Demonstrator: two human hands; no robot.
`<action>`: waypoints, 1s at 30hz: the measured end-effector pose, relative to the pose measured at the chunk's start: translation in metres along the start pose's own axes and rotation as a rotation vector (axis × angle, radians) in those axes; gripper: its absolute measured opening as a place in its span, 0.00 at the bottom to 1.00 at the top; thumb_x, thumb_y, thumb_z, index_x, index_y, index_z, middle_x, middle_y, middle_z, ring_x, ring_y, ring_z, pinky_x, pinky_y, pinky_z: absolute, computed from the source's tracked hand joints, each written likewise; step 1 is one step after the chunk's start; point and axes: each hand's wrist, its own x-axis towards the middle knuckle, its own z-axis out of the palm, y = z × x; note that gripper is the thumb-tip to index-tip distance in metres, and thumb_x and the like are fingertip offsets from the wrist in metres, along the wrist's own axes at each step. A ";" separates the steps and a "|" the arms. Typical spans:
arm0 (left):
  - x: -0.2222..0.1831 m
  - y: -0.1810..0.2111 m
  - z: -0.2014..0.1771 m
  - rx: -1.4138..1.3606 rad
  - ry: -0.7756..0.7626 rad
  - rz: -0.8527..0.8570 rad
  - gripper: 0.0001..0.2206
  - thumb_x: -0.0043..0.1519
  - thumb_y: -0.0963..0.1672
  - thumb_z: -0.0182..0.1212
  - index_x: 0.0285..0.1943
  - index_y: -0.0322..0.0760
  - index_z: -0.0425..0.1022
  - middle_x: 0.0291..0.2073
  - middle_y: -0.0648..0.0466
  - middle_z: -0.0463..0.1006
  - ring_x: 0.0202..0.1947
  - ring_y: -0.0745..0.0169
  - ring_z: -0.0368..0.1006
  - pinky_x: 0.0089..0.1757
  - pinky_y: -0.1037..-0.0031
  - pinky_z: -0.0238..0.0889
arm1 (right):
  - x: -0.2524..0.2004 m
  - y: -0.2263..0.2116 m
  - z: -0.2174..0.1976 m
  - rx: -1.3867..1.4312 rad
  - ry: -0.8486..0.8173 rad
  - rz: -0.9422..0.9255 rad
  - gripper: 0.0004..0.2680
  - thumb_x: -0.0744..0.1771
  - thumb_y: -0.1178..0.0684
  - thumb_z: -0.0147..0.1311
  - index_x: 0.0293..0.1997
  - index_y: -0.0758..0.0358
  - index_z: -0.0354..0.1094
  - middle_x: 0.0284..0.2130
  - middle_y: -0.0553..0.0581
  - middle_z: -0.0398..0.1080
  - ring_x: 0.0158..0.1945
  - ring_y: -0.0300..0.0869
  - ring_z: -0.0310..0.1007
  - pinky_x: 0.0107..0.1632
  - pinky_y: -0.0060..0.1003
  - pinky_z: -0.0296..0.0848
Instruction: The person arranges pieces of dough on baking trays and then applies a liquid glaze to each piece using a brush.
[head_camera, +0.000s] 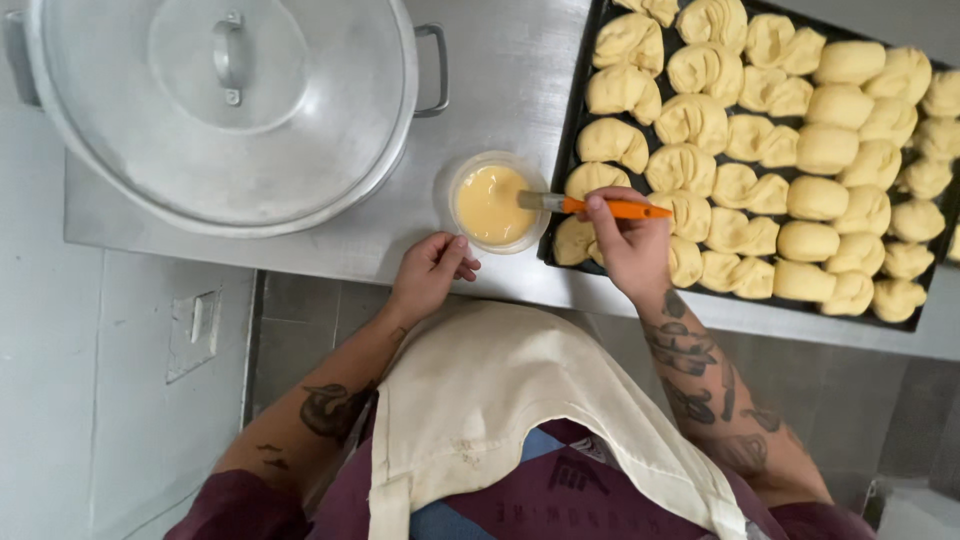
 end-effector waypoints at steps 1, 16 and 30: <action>0.001 -0.004 -0.005 0.010 -0.022 -0.010 0.13 0.82 0.48 0.59 0.50 0.36 0.83 0.38 0.44 0.92 0.34 0.58 0.91 0.42 0.72 0.81 | -0.004 0.007 0.004 -0.003 0.022 0.014 0.04 0.78 0.58 0.62 0.56 0.67 0.82 0.34 0.63 0.84 0.29 0.34 0.75 0.39 0.29 0.76; -0.111 0.013 -0.047 0.414 0.224 -0.361 0.31 0.76 0.57 0.59 0.22 0.37 0.82 0.14 0.53 0.76 0.19 0.64 0.69 0.33 0.68 0.63 | 0.107 0.080 -0.124 0.491 0.239 0.274 0.08 0.80 0.51 0.54 0.47 0.55 0.76 0.30 0.50 0.75 0.22 0.32 0.59 0.26 0.29 0.57; -0.172 -0.075 -0.010 0.318 0.667 -0.984 0.23 0.74 0.55 0.68 0.37 0.32 0.86 0.30 0.47 0.85 0.36 0.56 0.81 0.44 0.60 0.72 | 0.309 0.114 -0.117 -0.444 -0.208 -0.690 0.12 0.82 0.54 0.58 0.67 0.78 0.82 0.56 0.72 0.86 0.55 0.59 0.87 0.56 0.52 0.87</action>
